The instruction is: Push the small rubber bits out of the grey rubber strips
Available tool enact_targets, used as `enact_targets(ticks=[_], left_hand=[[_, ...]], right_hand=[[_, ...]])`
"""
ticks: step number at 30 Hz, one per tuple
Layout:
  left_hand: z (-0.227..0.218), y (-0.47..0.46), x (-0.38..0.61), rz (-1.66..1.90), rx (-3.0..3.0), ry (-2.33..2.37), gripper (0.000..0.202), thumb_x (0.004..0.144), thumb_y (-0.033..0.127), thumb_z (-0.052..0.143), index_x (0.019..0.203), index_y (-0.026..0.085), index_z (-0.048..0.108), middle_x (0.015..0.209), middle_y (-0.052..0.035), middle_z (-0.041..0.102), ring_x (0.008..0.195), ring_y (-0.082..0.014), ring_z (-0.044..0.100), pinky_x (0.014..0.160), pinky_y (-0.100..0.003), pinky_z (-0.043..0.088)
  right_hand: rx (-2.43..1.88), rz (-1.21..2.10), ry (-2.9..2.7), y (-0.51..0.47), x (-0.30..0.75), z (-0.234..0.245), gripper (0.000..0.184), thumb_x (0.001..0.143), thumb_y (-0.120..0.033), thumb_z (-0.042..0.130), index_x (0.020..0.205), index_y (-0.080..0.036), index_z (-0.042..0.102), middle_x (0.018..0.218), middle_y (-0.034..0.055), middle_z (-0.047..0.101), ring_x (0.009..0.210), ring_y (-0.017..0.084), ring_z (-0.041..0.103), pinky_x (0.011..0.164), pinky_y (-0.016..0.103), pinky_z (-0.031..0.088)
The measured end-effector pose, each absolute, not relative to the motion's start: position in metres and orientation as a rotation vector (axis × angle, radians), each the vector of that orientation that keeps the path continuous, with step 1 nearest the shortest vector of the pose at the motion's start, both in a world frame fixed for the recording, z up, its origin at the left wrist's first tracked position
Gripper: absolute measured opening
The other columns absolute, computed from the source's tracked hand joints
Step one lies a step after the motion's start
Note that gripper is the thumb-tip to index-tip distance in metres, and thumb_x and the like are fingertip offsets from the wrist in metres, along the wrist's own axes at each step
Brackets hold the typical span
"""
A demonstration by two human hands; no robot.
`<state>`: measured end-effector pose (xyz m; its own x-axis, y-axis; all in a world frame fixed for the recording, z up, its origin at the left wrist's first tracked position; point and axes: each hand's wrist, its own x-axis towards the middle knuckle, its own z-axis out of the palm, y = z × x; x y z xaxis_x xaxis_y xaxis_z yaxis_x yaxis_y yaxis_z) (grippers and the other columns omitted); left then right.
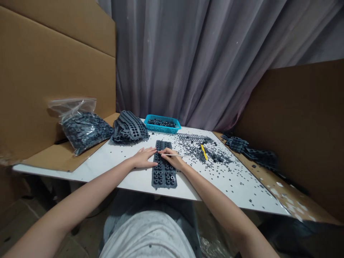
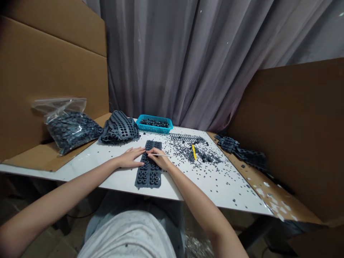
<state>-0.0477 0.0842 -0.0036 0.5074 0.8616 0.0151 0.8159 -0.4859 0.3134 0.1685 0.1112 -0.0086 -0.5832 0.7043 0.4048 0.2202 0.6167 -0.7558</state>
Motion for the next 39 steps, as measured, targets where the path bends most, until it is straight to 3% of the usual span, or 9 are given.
enact_targets(ticks=[12, 23, 39], left_hand=[[-0.005, 0.085, -0.048, 0.262, 2.488, 1.410, 0.077, 0.079, 0.062, 0.047, 0.143, 0.023, 0.028, 0.150, -0.0097, 0.023, 0.138, -0.0291, 0.018, 0.110, -0.051, 0.010], [-0.004, 0.084, -0.048, 0.251, 2.486, 1.411, 0.079, 0.079, 0.062, 0.047, 0.143, 0.021, 0.027, 0.150, -0.0100, 0.023, 0.139, -0.0295, 0.017, 0.111, -0.050, 0.010], [-0.004, 0.084, -0.048, 0.238, 2.492, 1.411, 0.077, 0.080, 0.061, 0.048, 0.143, 0.022, 0.027, 0.151, -0.0085, 0.021, 0.139, -0.0277, 0.016, 0.111, -0.051, 0.009]], right_hand=[[-0.805, 0.379, -2.466, 0.128, 0.164, 0.005, 0.010, 0.088, -0.020, 0.052, 0.094, -0.018, 0.059, 0.098, 0.0081, 0.066, 0.093, 0.022, 0.059, 0.083, 0.036, 0.046], [-0.727, 0.673, -2.229, 0.132, 0.166, -0.011, 0.016, 0.087, -0.033, 0.055, 0.092, -0.019, 0.061, 0.105, 0.0079, 0.067, 0.099, 0.021, 0.062, 0.087, 0.038, 0.046], [-0.826, 0.439, -2.309, 0.148, 0.162, -0.008, 0.013, 0.089, -0.026, 0.050, 0.095, -0.020, 0.059, 0.098, 0.0056, 0.067, 0.091, 0.019, 0.060, 0.081, 0.032, 0.045]])
